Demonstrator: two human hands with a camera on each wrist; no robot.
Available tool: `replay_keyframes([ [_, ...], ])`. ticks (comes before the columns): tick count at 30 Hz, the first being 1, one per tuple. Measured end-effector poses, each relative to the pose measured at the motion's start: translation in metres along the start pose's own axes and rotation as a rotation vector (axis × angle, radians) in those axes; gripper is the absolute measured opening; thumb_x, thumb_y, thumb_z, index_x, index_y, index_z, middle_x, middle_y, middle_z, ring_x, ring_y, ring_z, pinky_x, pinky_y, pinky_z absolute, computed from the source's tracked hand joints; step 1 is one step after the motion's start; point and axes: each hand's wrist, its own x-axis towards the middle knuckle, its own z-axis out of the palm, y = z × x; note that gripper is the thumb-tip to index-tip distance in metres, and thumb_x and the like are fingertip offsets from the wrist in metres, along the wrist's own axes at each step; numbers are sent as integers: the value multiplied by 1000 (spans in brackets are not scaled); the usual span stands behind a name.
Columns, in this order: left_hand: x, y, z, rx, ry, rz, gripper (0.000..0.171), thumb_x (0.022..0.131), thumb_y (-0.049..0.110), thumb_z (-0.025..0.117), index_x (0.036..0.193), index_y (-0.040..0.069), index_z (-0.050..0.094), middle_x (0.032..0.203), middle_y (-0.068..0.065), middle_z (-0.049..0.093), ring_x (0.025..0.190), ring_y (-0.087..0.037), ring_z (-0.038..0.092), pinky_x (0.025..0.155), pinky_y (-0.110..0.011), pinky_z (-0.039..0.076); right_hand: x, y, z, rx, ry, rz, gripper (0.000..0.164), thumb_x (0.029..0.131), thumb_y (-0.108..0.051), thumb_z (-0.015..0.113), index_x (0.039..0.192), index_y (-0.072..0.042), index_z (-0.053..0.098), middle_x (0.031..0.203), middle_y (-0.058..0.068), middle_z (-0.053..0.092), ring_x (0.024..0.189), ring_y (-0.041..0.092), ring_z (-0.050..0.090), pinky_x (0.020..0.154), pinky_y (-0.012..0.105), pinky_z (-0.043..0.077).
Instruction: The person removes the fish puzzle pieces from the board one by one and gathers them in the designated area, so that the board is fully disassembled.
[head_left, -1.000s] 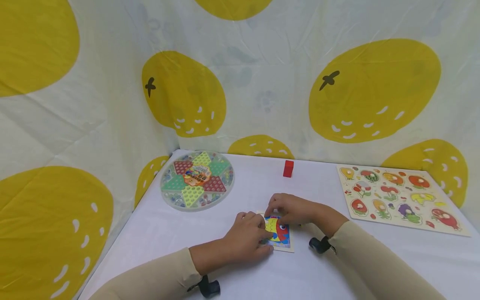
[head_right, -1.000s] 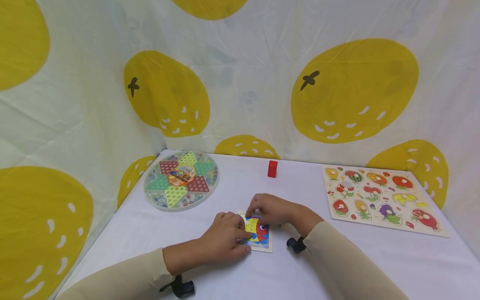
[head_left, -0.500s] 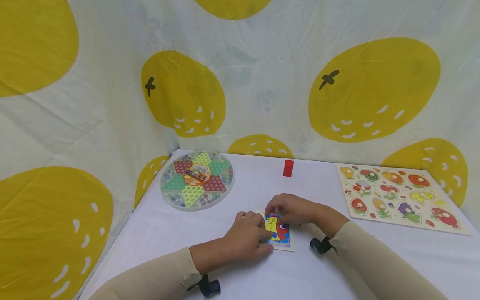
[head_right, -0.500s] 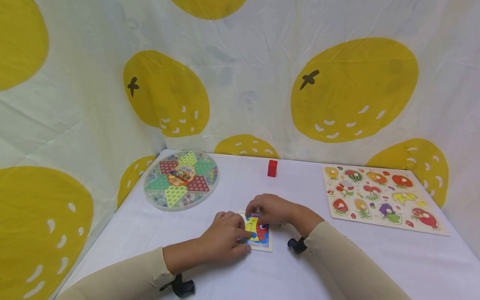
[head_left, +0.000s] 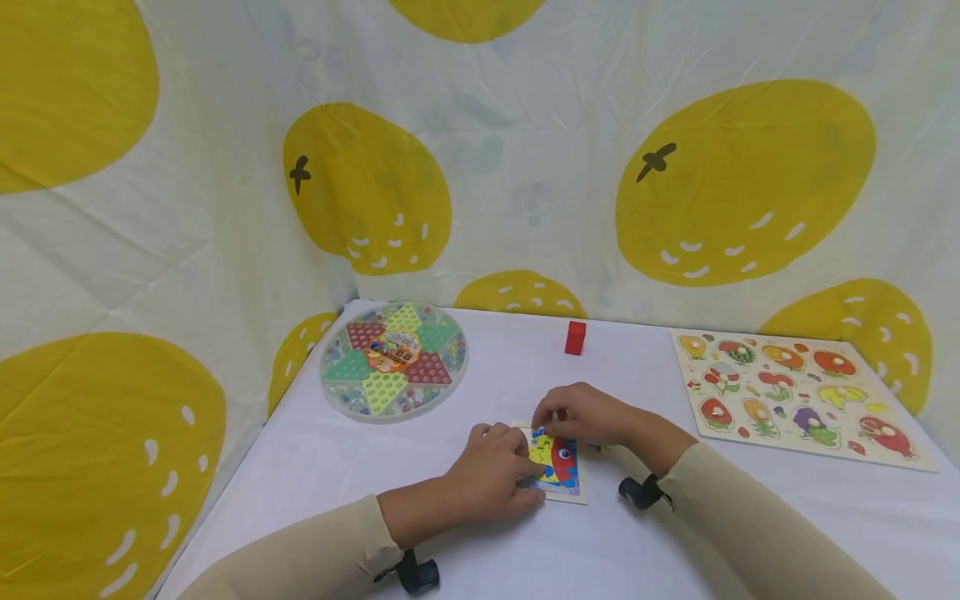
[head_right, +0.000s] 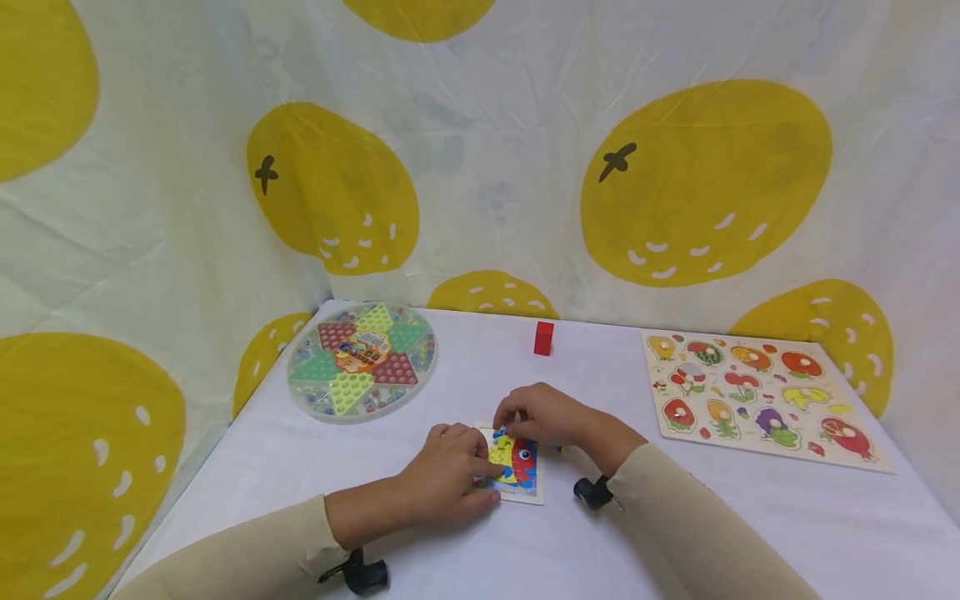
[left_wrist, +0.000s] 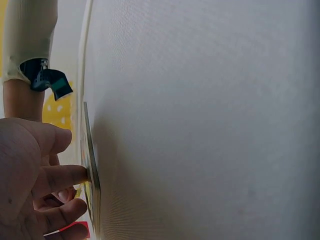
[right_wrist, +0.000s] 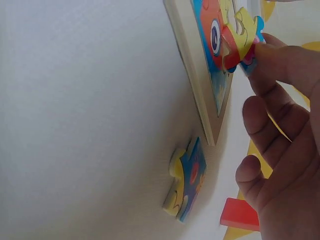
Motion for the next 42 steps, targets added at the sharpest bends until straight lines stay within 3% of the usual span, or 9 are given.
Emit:
replay_keyframes([
  [6,-1,1,-2,-6,3,2,41,97,53,73,135,37,76,108,8,58,110,-11,48,103,-48,38,0,-2,-2,-15,-7,15,17,100,-15,76,111,-26,80,96,-14,71,88,11,64,82,29,56],
  [12,0,0,-2,-31,6,-2,38,98,52,73,131,35,78,107,10,58,110,-10,48,104,-50,38,-6,-2,-11,12,5,27,15,102,-16,74,112,-25,80,102,-14,72,91,14,64,82,30,56],
  [25,5,4,1,-75,25,-42,38,94,54,76,124,31,82,110,9,61,114,-11,51,107,-50,38,-46,21,-40,56,-3,191,12,101,-13,73,107,-22,79,99,-7,73,89,18,65,81,33,57],
  [36,7,9,0,-57,36,-65,37,93,53,76,121,29,83,112,9,65,113,-11,55,104,-51,40,-74,44,-41,109,-27,277,16,101,-9,70,105,-22,79,97,-4,72,93,19,63,82,34,54],
  [42,8,11,2,-47,47,-62,36,94,52,75,120,29,83,114,9,64,114,-11,55,105,-50,40,-79,50,-38,109,-15,286,15,99,-7,72,104,-20,78,91,-2,68,92,20,61,81,35,52],
])
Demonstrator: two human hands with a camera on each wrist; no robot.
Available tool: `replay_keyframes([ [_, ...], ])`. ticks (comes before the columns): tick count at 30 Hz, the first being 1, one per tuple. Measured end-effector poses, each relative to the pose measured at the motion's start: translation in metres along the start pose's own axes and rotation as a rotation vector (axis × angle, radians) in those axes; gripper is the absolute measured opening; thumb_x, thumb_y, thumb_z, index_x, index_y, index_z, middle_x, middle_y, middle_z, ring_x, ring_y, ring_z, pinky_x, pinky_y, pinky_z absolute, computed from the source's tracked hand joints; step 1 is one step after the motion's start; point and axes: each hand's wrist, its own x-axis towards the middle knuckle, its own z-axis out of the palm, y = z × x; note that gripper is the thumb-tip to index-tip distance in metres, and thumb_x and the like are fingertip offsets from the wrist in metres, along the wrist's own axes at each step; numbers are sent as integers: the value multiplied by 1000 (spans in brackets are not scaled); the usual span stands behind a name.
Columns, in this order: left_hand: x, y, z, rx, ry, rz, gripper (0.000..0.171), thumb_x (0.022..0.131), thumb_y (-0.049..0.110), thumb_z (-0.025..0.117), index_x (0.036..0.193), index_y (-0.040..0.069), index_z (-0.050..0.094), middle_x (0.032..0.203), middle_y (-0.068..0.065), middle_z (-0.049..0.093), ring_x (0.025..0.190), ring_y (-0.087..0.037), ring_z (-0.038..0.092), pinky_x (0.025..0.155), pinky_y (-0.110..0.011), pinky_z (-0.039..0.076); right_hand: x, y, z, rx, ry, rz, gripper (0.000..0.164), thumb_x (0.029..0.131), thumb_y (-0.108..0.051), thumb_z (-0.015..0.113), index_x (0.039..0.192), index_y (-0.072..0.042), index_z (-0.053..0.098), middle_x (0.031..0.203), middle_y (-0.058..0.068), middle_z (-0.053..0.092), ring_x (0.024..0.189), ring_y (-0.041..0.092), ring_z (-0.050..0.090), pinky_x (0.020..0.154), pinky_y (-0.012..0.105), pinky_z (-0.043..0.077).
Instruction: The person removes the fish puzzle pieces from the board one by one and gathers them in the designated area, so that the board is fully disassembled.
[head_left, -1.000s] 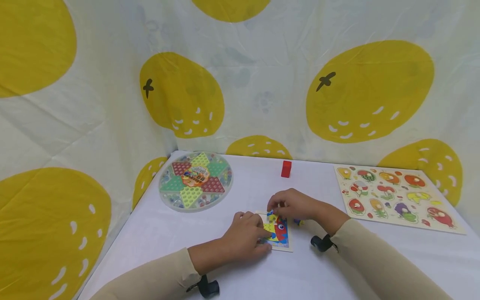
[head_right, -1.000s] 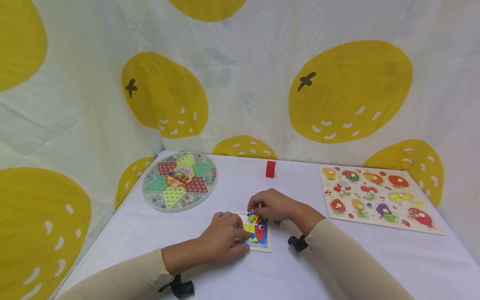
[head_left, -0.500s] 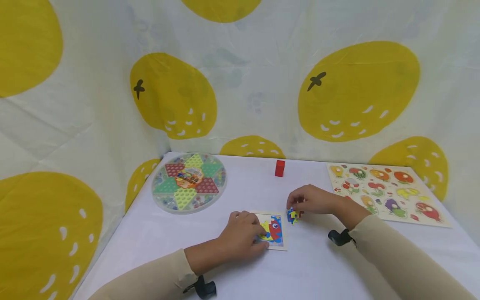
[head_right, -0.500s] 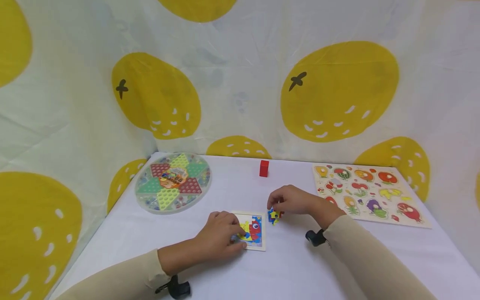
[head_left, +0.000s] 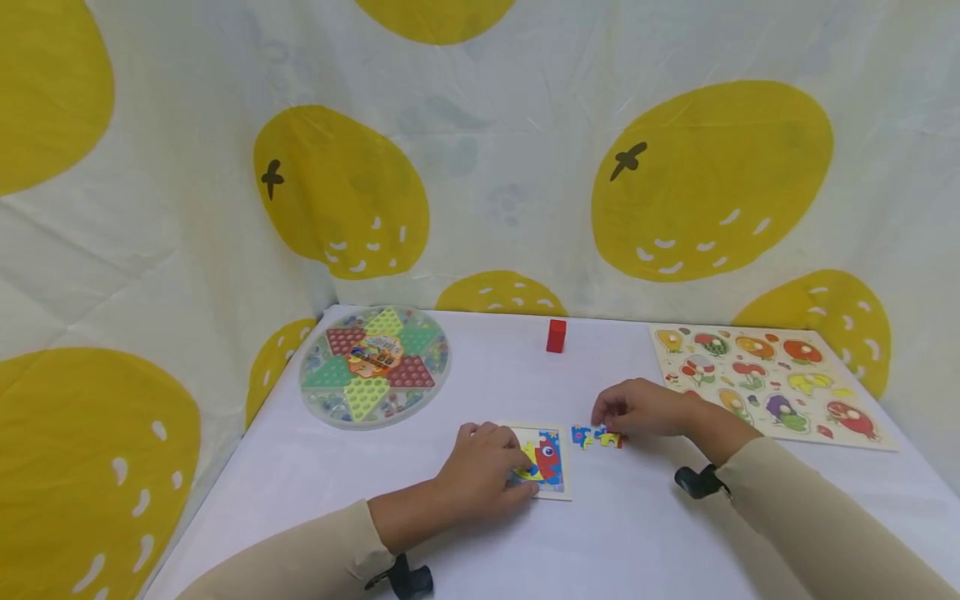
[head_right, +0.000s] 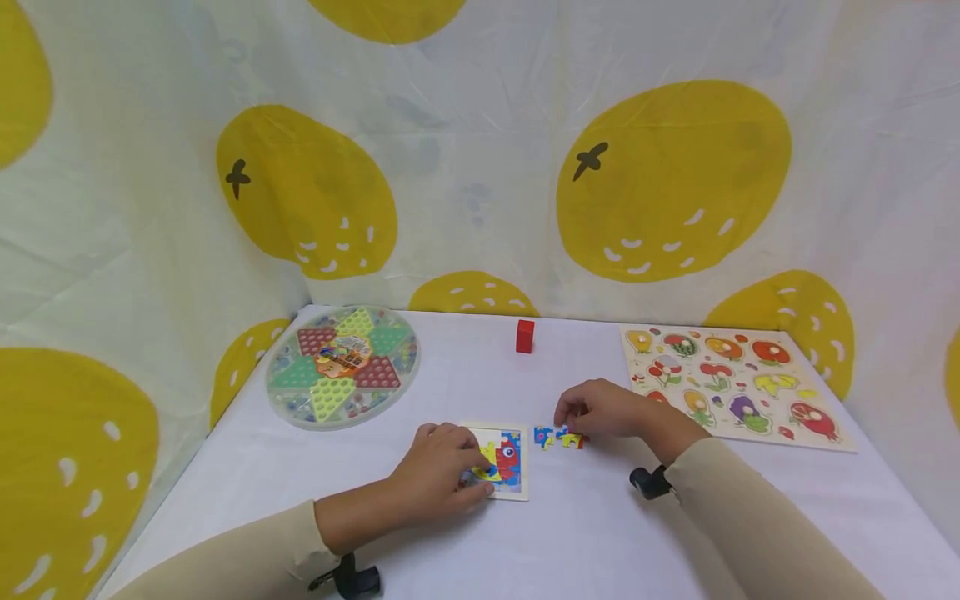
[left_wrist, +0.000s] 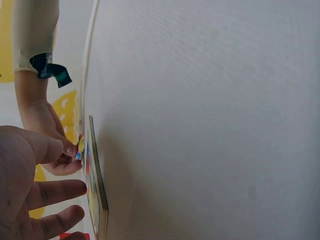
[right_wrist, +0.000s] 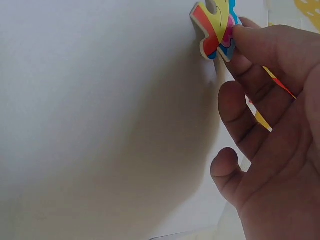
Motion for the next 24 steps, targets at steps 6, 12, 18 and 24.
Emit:
replay_keyframes([
  [6,3,6,0,8,-7,14,38,95,54,74,123,30,82,116,8,64,117,-10,54,107,-51,39,0,2,2,-21,38,12,13,98,-8,75,102,-20,77,90,-3,69,89,19,61,81,34,53],
  [12,4,11,-2,17,-19,30,39,97,55,72,125,30,81,118,8,64,120,-11,54,107,-50,40,2,3,4,-36,51,25,11,99,-11,76,101,-22,77,92,-5,71,90,18,63,83,34,55],
  [18,4,13,0,15,-12,42,40,98,54,70,130,32,79,120,7,63,121,-13,53,107,-51,40,3,1,3,-46,99,37,10,99,-14,76,102,-23,77,95,-6,71,91,18,64,81,32,56],
  [24,4,13,5,25,-24,53,44,99,54,67,138,36,74,120,9,62,121,-13,50,103,-49,39,10,-15,10,-85,120,-105,11,99,-16,77,107,-23,78,95,-8,68,91,18,61,77,30,56],
])
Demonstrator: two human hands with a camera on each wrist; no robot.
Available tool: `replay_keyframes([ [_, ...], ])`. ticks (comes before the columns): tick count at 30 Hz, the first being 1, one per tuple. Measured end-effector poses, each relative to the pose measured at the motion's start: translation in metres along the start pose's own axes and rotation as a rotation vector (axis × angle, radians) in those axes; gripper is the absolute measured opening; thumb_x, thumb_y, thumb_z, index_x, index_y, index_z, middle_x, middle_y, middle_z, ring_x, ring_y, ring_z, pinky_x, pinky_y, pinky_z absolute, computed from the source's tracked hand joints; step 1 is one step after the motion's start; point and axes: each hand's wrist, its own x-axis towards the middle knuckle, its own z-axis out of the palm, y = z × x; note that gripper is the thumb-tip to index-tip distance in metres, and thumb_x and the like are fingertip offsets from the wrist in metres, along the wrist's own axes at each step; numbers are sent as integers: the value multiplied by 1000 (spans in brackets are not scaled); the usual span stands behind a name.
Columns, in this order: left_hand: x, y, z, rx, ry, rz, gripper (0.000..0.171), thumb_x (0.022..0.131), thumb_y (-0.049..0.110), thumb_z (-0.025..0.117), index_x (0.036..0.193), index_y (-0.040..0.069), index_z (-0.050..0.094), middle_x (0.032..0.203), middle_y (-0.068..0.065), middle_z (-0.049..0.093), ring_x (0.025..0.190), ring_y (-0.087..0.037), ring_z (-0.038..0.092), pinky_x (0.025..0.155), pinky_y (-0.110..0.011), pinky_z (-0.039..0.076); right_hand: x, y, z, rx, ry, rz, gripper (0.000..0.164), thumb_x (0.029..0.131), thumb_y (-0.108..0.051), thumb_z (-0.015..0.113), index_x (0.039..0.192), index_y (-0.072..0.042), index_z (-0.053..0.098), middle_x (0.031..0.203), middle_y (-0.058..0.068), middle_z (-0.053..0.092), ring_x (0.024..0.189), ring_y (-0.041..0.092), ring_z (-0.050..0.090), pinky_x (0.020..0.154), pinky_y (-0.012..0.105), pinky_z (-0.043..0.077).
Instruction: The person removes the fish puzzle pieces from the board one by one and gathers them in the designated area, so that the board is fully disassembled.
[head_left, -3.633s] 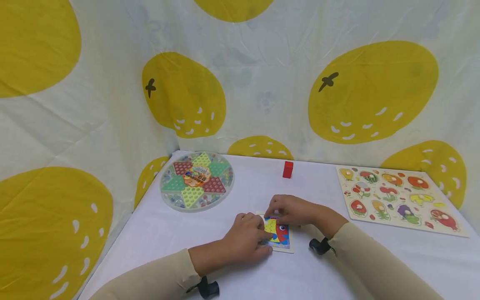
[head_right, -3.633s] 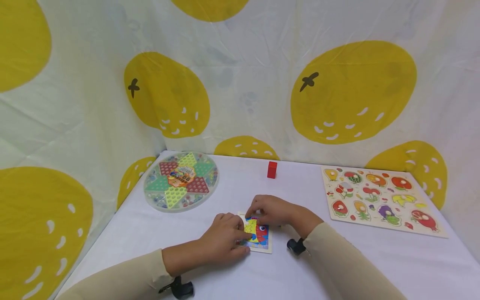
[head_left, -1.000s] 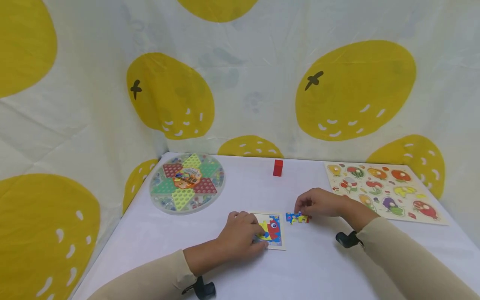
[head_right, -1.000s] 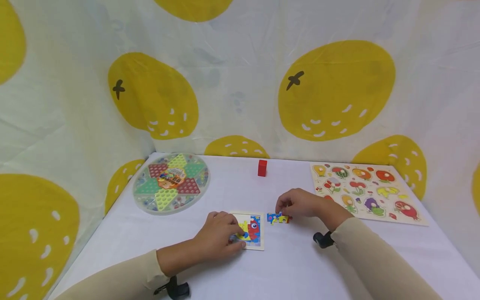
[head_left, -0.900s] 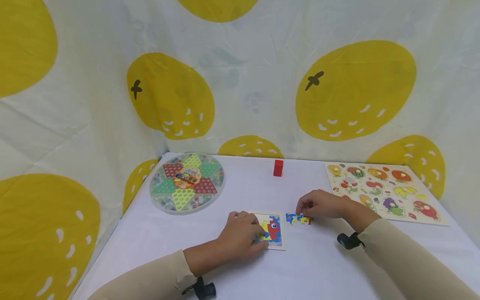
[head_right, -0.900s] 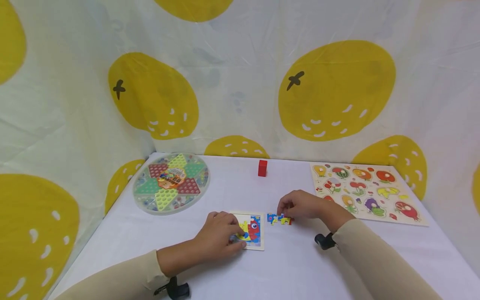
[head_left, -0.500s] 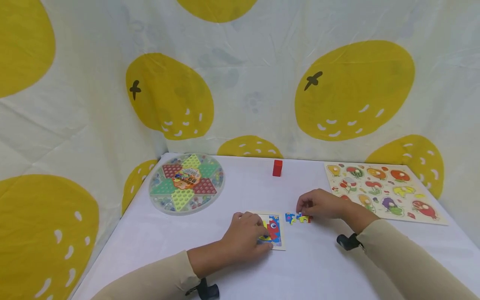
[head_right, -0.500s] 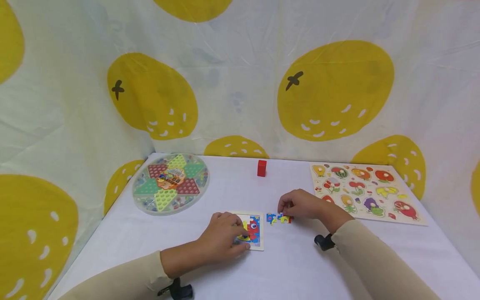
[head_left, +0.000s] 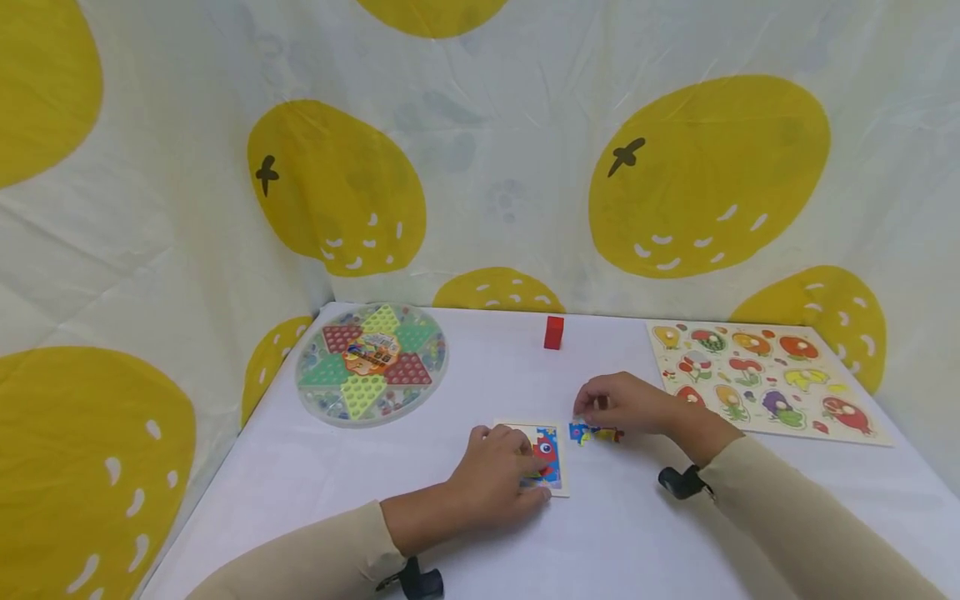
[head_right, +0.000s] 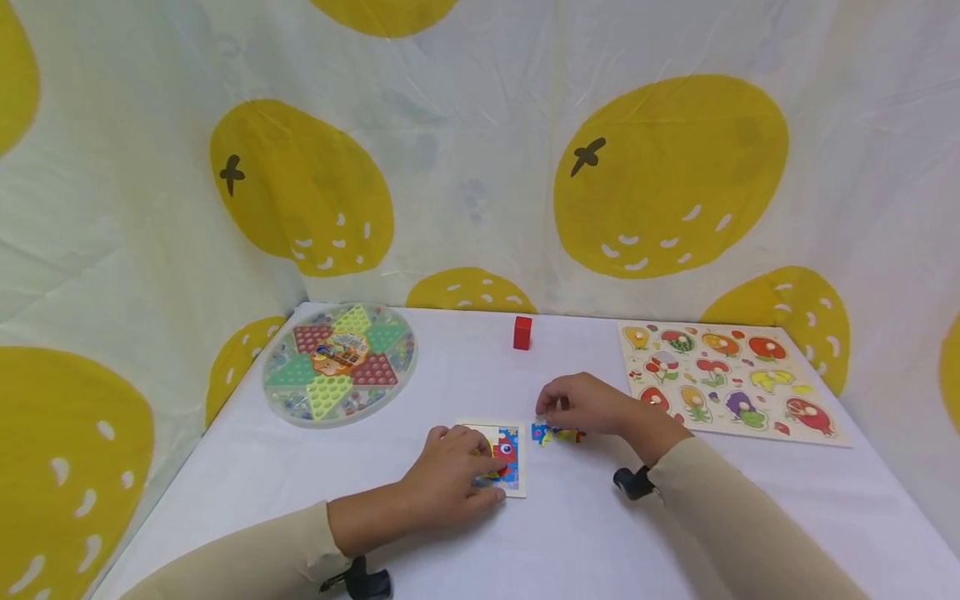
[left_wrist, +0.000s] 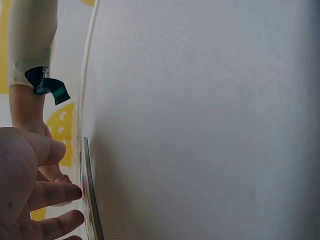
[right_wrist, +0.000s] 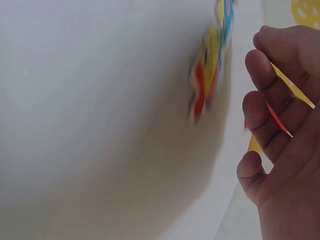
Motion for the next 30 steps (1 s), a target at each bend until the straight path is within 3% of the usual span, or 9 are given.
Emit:
replay_keyframes([
  [10,2,1,0,70,20,28,41,100,54,67,135,36,76,112,7,59,114,-14,46,96,-48,37,25,-32,18,-74,-67,-246,25,99,-11,76,122,-21,79,110,-8,70,100,16,62,90,34,54],
  [20,4,2,0,96,12,39,39,100,54,66,134,38,77,109,6,58,111,-14,46,93,-47,36,33,-37,26,-139,-136,-201,26,94,-13,82,105,-36,80,110,-14,62,111,14,58,94,37,53],
  [30,4,3,0,107,6,43,39,100,55,65,134,38,77,110,6,58,113,-14,46,93,-47,36,36,-40,29,-171,-140,-180,22,93,-15,83,99,-36,75,116,-14,60,116,15,54,100,43,51],
])
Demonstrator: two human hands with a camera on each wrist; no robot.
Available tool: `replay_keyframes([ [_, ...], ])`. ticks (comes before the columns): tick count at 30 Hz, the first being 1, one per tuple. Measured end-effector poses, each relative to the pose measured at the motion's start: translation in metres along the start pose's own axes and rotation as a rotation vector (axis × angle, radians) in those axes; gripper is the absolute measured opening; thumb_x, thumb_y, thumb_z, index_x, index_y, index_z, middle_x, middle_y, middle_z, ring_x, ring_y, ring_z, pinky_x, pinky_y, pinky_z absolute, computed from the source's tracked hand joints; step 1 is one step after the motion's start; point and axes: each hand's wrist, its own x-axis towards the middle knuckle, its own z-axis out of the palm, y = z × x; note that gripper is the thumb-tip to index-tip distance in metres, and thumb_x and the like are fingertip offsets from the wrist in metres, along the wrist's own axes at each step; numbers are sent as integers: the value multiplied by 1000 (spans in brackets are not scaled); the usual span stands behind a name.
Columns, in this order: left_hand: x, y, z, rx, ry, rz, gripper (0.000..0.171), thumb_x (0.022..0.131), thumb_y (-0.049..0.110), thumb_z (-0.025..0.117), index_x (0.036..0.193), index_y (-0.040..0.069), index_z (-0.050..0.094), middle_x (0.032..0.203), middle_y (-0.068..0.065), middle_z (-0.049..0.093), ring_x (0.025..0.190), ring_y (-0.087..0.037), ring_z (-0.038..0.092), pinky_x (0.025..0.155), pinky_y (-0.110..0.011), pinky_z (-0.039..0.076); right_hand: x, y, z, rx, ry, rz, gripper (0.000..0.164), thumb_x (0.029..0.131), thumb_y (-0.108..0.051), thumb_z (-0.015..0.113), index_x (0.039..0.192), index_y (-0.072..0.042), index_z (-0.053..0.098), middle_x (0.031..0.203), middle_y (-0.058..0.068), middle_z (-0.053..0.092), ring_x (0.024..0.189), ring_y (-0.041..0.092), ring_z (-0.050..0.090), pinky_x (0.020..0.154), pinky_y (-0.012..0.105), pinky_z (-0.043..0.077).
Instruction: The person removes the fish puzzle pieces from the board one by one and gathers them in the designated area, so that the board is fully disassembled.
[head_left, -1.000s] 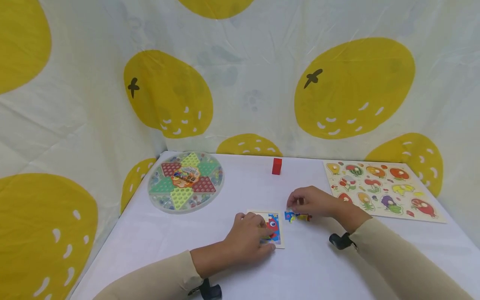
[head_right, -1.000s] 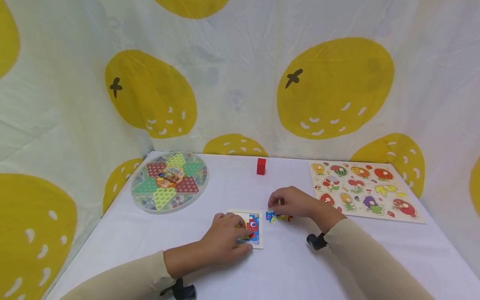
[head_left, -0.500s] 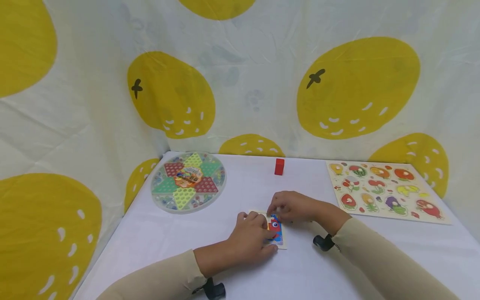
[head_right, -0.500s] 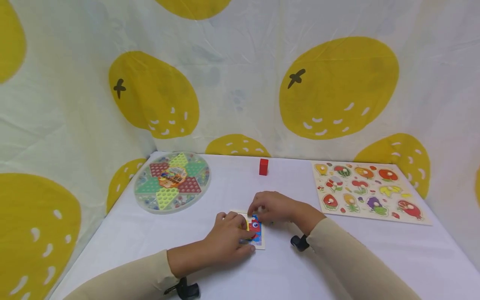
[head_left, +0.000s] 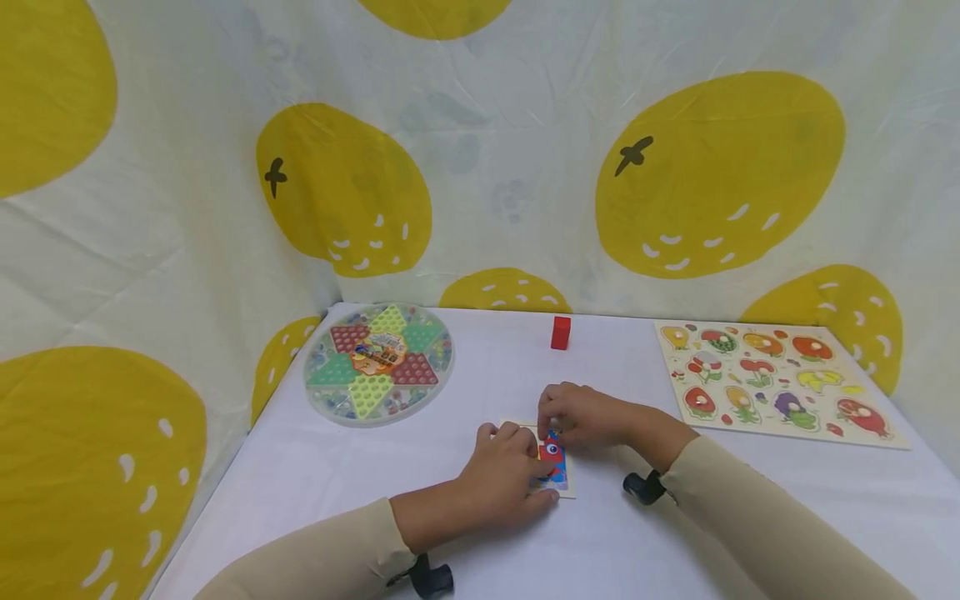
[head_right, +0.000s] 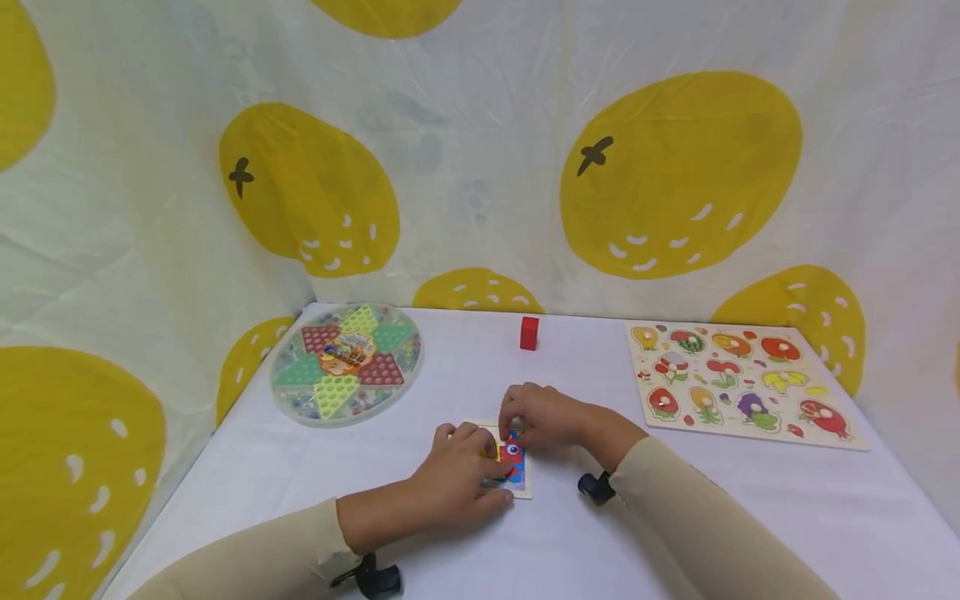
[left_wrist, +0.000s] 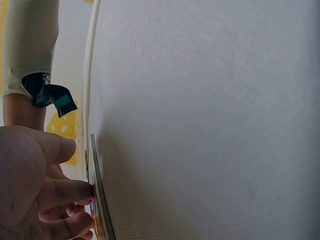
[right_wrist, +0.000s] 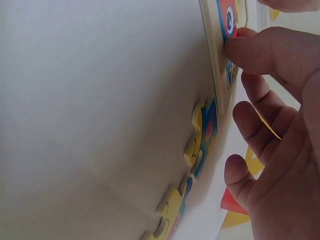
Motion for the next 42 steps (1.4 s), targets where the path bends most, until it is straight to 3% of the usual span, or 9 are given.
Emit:
replay_keyframes([
  [15,1,1,-3,7,-24,-8,42,100,56,67,137,37,75,114,5,59,115,-15,46,95,-49,36,-2,-4,-2,-57,3,14,22,92,-19,86,100,-36,74,110,-19,65,113,14,57,99,49,46],
  [21,0,2,-5,-3,-33,-17,43,99,56,68,136,36,75,115,6,59,117,-15,46,96,-49,36,-3,-5,-2,40,26,93,28,94,-16,82,116,-32,75,108,-19,67,106,12,59,96,41,51],
  [28,1,2,-4,-17,-42,-26,44,99,58,67,137,38,75,114,6,59,116,-15,47,96,-49,36,-3,1,-3,115,44,65,20,99,-13,77,109,-30,80,103,-16,70,95,13,61,87,33,54],
  [36,2,2,-2,-14,-37,-25,42,99,57,67,136,39,75,112,6,59,114,-15,47,96,-50,37,-10,4,-8,163,36,57,19,101,-13,75,113,-28,77,96,-12,67,89,13,61,77,29,55],
  [42,1,2,-5,-35,-31,-28,41,99,56,67,133,36,77,110,6,59,115,-15,47,99,-52,37,-20,5,-21,198,34,55,12,101,-14,74,108,-23,76,95,-10,69,91,15,62,81,30,55],
])
